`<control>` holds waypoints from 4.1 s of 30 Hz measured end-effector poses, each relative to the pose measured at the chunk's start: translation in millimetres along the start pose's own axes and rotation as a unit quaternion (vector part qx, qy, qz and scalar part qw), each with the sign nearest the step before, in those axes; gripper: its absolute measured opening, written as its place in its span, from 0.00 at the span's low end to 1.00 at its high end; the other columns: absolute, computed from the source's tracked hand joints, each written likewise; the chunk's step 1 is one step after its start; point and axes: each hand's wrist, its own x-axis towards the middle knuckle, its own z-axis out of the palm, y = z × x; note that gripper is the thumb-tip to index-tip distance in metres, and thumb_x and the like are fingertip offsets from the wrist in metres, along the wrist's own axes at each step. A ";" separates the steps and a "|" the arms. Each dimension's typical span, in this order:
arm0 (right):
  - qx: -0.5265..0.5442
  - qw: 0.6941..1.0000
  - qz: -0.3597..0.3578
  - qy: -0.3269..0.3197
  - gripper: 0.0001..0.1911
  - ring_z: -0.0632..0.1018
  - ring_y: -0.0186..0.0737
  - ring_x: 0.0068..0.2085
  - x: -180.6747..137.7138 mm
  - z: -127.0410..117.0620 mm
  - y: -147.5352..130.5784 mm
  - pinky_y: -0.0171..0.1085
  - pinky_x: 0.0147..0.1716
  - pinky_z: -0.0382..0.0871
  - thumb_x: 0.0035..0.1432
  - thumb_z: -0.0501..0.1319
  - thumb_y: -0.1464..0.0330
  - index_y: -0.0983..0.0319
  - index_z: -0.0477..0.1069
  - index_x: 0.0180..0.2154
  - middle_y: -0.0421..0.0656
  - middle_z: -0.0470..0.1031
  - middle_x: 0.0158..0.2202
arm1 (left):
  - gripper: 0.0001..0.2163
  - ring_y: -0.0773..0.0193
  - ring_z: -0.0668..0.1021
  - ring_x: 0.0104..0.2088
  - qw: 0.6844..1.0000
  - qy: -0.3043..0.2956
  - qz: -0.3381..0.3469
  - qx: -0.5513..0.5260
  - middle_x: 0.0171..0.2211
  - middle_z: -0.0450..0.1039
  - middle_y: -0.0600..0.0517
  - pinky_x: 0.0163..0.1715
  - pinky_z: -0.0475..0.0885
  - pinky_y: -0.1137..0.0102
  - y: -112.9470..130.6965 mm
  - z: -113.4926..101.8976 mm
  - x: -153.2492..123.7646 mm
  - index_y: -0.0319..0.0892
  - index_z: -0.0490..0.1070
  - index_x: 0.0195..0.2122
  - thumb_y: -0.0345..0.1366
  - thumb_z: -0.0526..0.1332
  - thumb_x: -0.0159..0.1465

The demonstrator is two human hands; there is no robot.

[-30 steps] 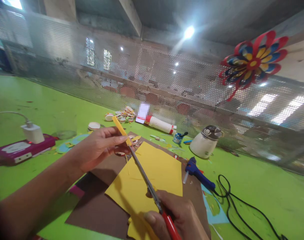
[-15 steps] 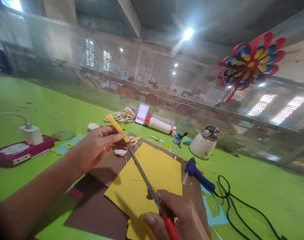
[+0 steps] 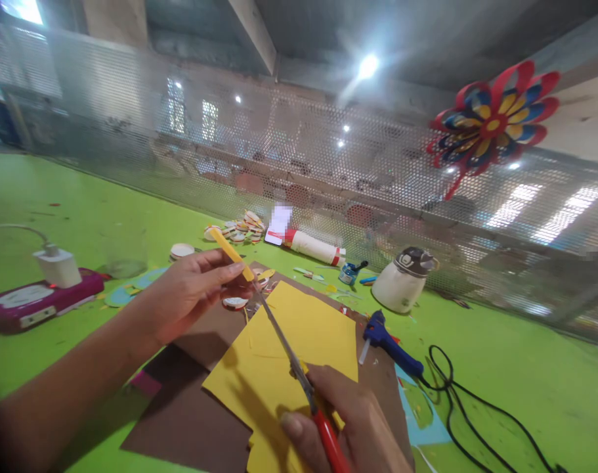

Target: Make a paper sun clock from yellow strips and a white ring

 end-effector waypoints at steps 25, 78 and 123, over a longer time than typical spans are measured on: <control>-0.013 0.999 -0.047 0.023 0.13 0.70 0.35 0.17 5.3 -5.2 -0.4 0.30 0.18 0.67 0.56 0.56 0.59 0.59 0.76 0.33 0.38 0.68 0.15 | 0.05 0.62 0.78 0.34 0.998 0.042 0.024 -0.027 0.33 0.78 0.44 0.39 0.71 0.67 -8.6 17.3 -5.0 0.34 0.73 0.31 0.32 0.63 0.57; -0.042 0.999 -0.027 0.003 0.17 0.73 0.37 0.22 2.6 -2.4 0.6 0.30 0.23 0.67 0.58 0.54 0.57 0.61 0.75 0.40 0.39 0.70 0.19 | 0.04 0.65 0.78 0.30 0.997 0.055 0.014 -0.048 0.30 0.78 0.46 0.36 0.71 0.69 -5.9 13.6 -4.6 0.35 0.73 0.30 0.31 0.63 0.56; 0.004 0.999 -0.020 0.028 0.22 0.67 0.35 0.16 -3.9 2.1 9.5 0.30 0.14 0.61 0.57 0.53 0.51 0.59 0.75 0.42 0.38 0.66 0.15 | 0.06 0.63 0.79 0.27 0.999 -0.004 -0.027 0.021 0.28 0.77 0.44 0.30 0.71 0.70 0.1 1.5 -0.2 0.32 0.72 0.32 0.31 0.64 0.55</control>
